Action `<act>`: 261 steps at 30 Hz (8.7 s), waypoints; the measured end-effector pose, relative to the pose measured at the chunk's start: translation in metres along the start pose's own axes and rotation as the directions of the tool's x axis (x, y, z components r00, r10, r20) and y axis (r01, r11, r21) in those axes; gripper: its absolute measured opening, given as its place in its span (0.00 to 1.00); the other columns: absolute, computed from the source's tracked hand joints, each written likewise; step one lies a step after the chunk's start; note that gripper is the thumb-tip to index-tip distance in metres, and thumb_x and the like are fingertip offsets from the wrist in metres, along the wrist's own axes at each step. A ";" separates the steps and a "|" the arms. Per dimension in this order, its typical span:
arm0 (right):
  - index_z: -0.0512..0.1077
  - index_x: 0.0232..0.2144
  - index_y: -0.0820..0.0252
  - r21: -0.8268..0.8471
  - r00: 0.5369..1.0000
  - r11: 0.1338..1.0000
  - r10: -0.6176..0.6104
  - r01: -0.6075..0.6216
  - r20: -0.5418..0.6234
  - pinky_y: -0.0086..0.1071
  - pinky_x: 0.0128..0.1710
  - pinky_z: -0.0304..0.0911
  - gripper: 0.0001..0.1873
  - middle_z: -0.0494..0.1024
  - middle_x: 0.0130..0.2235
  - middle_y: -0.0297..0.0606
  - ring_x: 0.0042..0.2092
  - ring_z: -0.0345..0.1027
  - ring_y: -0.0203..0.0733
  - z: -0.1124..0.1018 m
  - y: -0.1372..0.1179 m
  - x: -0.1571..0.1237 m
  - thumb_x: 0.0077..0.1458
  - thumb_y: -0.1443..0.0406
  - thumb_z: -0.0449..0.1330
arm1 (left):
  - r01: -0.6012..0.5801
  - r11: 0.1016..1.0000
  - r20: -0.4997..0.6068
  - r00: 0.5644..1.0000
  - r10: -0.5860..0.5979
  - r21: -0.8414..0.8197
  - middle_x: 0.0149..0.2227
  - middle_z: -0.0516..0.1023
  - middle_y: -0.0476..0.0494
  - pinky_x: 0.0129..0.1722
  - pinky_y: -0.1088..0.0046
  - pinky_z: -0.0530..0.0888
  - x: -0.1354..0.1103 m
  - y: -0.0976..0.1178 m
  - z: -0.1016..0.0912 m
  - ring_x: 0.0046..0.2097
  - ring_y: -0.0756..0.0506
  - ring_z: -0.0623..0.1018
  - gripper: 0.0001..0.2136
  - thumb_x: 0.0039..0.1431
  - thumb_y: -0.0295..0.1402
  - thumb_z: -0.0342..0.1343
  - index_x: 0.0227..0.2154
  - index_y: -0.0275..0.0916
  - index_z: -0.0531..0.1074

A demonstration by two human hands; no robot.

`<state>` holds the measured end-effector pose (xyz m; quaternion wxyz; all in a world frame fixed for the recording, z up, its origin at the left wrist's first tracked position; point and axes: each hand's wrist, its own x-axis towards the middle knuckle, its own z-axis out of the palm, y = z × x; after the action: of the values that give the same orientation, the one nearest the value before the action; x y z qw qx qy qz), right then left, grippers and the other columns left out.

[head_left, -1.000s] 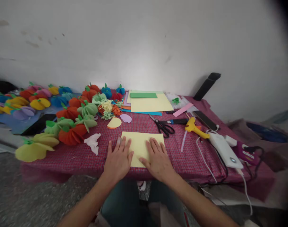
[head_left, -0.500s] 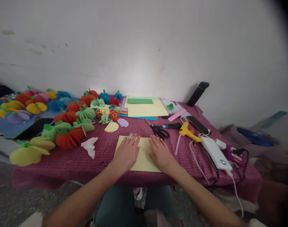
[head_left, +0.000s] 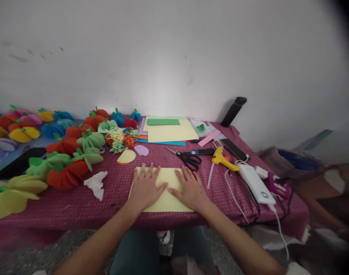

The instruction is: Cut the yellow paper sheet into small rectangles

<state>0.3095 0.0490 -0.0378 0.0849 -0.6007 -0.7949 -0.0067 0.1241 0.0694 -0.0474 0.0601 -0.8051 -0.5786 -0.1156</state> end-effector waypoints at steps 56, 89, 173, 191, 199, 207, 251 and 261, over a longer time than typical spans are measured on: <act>0.47 0.58 0.62 0.143 0.959 0.951 -0.280 0.273 0.034 0.46 0.58 0.33 0.38 0.46 0.60 0.44 0.61 0.33 0.45 -0.014 -0.029 -0.084 0.50 0.46 0.45 | -0.267 0.963 0.049 0.963 0.265 0.030 0.60 0.49 0.42 0.56 0.58 0.50 -0.121 -0.018 -0.029 0.60 0.41 0.49 0.31 0.51 0.34 0.45 0.58 0.36 0.44; 0.50 0.57 0.67 0.091 0.998 0.994 0.058 -0.056 -0.022 0.48 0.56 0.28 0.41 0.50 0.59 0.49 0.60 0.37 0.47 0.005 0.001 0.001 0.51 0.44 0.36 | -0.098 0.994 0.101 0.991 0.092 0.051 0.60 0.50 0.38 0.52 0.44 0.45 0.009 0.009 0.000 0.60 0.34 0.48 0.26 0.57 0.44 0.39 0.57 0.43 0.48; 0.71 0.35 0.61 0.861 0.999 0.507 -0.017 -0.024 0.038 0.25 0.26 0.58 0.17 0.74 0.27 0.35 0.28 0.66 0.35 -0.050 0.008 -0.006 0.52 0.55 0.50 | 0.079 0.971 -0.034 0.995 -0.089 -0.228 0.44 0.74 0.43 0.25 0.73 0.72 -0.046 0.009 -0.041 0.32 0.45 0.78 0.20 0.58 0.34 0.39 0.54 0.42 0.57; 0.68 0.40 0.62 0.993 0.982 -0.114 -0.189 -0.010 -0.012 0.32 0.40 0.61 0.17 0.74 0.38 0.37 0.39 0.67 0.37 -0.075 0.012 -0.023 0.51 0.58 0.54 | 0.264 0.202 0.235 0.960 -0.155 -0.943 0.54 0.63 0.40 0.55 0.60 0.54 -0.006 -0.015 -0.042 0.56 0.43 0.60 0.27 0.55 0.46 0.42 0.56 0.42 0.51; 0.71 0.36 0.65 0.991 0.994 -0.128 -0.103 0.029 -0.042 0.34 0.41 0.61 0.13 0.76 0.35 0.39 0.38 0.69 0.38 -0.063 0.048 -0.015 0.49 0.61 0.56 | 0.393 -0.056 0.393 0.919 0.019 -0.918 0.33 0.77 0.43 0.35 0.70 0.69 0.000 -0.023 -0.023 0.34 0.46 0.75 0.11 0.48 0.36 0.56 0.33 0.34 0.71; 0.71 0.27 0.63 0.989 0.943 0.123 0.314 0.077 -0.112 0.28 0.31 0.60 0.14 0.74 0.27 0.33 0.29 0.65 0.34 -0.053 0.065 0.001 0.49 0.57 0.54 | 0.354 0.100 0.343 0.932 -0.114 -0.930 0.26 0.75 0.51 0.28 0.79 0.66 0.010 -0.039 -0.018 0.28 0.51 0.71 0.07 0.46 0.35 0.59 0.25 0.35 0.72; 0.66 0.45 0.57 0.290 0.806 0.778 -0.423 0.557 -0.414 0.46 0.52 0.42 0.21 0.70 0.45 0.41 0.51 0.56 0.47 -0.136 0.013 -0.009 0.49 0.56 0.56 | -0.379 0.853 0.071 0.900 0.430 -0.359 0.18 0.65 0.49 0.25 0.74 0.61 0.016 -0.010 -0.144 0.25 0.49 0.65 0.09 0.52 0.35 0.50 0.24 0.44 0.74; 0.72 0.30 0.61 0.270 0.812 0.767 -0.525 0.581 -0.256 0.29 0.33 0.54 0.13 0.74 0.28 0.37 0.32 0.63 0.36 -0.131 0.003 0.001 0.56 0.67 0.48 | -0.430 0.869 -0.091 0.902 0.421 -0.242 0.23 0.68 0.48 0.24 0.74 0.65 0.008 -0.038 -0.189 0.27 0.48 0.68 0.07 0.51 0.37 0.51 0.26 0.47 0.74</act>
<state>0.3290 0.0360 0.0916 0.2457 -0.3127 -0.9159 0.0545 0.0682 0.0451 0.1360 -0.0105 -0.9115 -0.3659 -0.1874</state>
